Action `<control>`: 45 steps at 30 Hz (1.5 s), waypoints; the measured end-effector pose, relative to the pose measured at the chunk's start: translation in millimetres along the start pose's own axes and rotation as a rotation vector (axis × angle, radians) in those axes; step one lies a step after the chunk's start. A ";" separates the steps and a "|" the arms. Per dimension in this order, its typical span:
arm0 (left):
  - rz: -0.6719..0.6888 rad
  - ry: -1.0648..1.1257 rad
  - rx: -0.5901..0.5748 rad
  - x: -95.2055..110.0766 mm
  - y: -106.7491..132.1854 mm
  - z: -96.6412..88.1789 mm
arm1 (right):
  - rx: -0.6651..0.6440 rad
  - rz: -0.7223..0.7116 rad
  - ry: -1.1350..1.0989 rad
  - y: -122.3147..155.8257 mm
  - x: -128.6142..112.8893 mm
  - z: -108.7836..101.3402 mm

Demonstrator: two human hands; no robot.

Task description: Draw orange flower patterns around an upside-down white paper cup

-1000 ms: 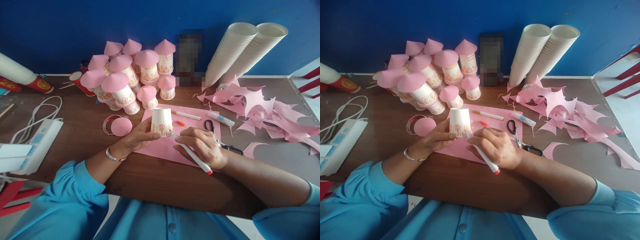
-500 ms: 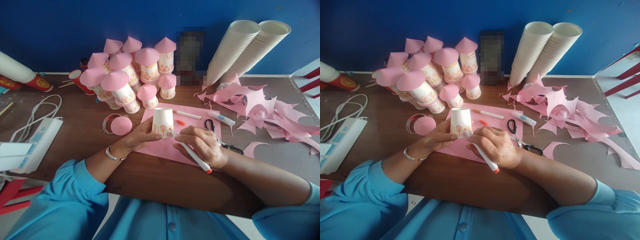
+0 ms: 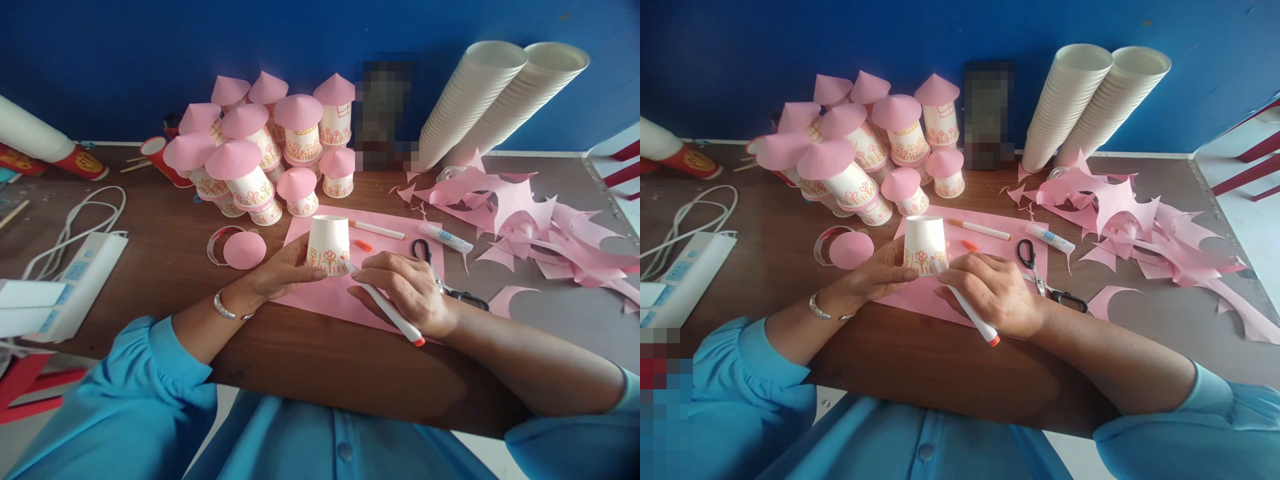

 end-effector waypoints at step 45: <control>0.022 0.050 0.023 5.0 0.1 0.2 | 0.032 -0.042 -0.062 4.7 -5.5 -0.1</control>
Point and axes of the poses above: each hand's wrist, its own y-axis away from the middle knuckle, its own z-axis out of the palm, x = y × z, the point moved 4 cm from there along -y, towards the middle knuckle, and after that the axes turned 10 degrees about -y, right-handed, at the moved point
